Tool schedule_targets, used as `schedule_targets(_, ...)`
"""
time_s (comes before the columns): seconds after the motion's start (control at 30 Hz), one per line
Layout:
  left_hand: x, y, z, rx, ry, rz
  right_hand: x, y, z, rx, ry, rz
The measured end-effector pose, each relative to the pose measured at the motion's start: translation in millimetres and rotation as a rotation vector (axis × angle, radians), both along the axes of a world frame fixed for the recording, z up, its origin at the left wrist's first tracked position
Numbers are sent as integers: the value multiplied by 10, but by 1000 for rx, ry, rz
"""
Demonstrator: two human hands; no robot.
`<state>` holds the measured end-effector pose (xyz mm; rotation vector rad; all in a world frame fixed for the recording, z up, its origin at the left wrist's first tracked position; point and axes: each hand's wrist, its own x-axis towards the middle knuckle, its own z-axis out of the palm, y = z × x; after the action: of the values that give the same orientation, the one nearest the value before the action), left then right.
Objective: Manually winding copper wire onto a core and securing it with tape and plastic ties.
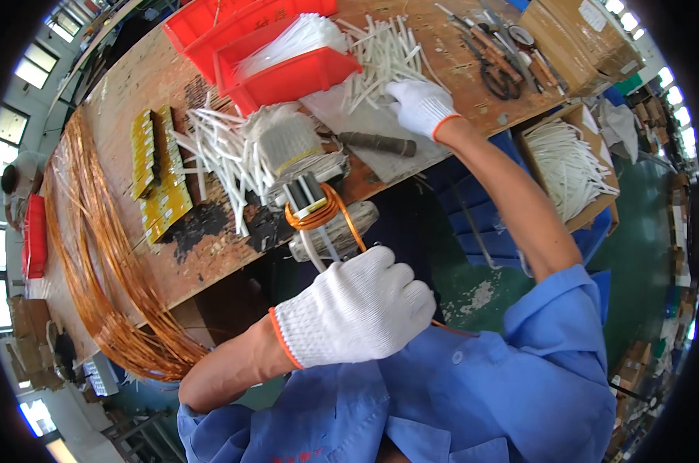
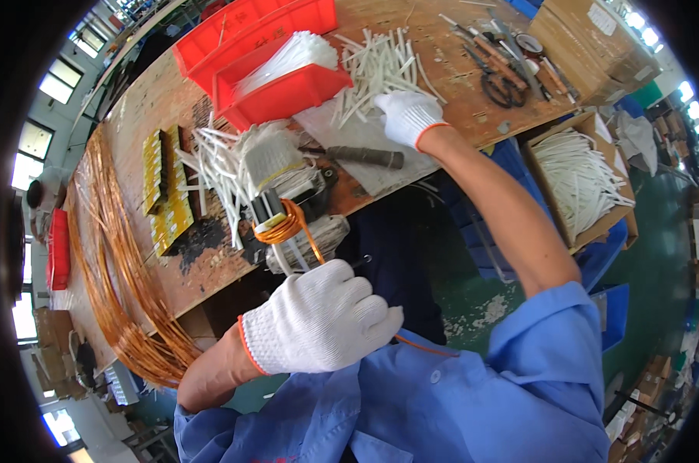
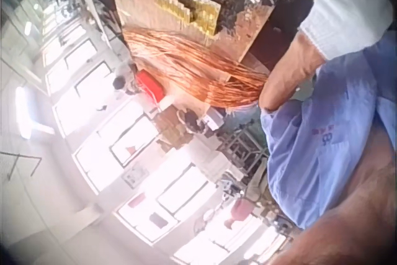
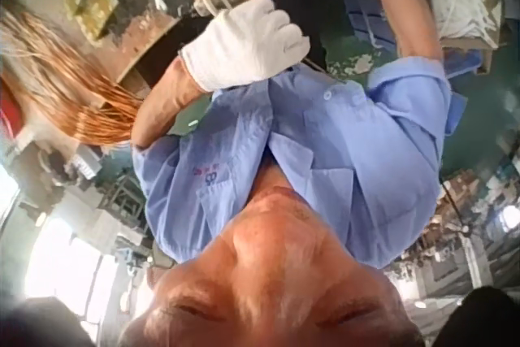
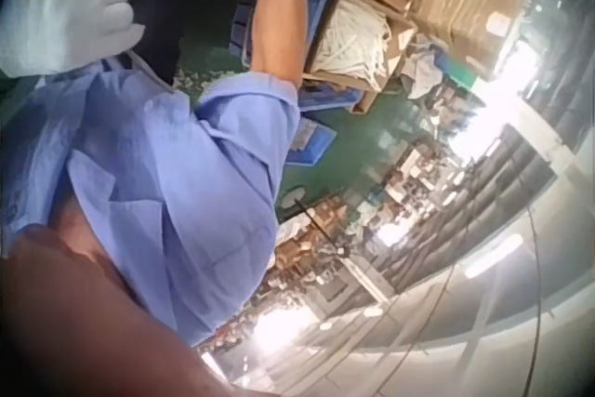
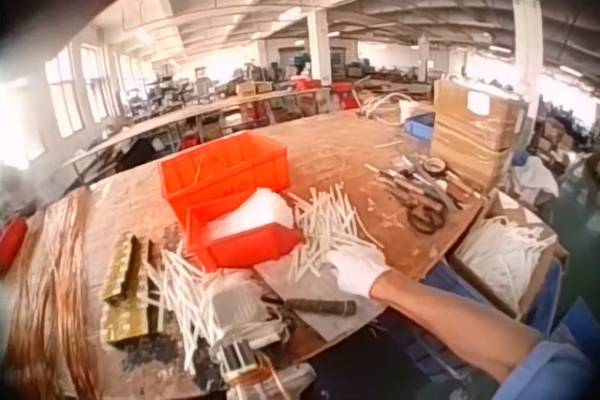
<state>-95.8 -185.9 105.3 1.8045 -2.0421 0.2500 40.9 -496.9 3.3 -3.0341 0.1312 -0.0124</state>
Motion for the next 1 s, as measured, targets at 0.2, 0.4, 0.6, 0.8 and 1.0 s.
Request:
schedule_targets(0.2, 66, -126, 74, 174, 86, -129, -652, -254, -101, -104, -445, 290)
schedule_targets(0.4, -97, -369, 152, 260, 337, -83, -2269, 120, 392, 1227, -292, -261)
schedule_targets(0.6, -393, -675, 207, 378, 547, 43, -3668, 363, 576, 906, -396, -338)
schedule_targets(0.8, -425, -785, 214, 502, 756, 52, -4039, 756, 575, 871, -433, -171)
schedule_targets(1.0, -502, -811, 297, 565, 750, 59, -3820, 895, 391, 559, -587, 60)
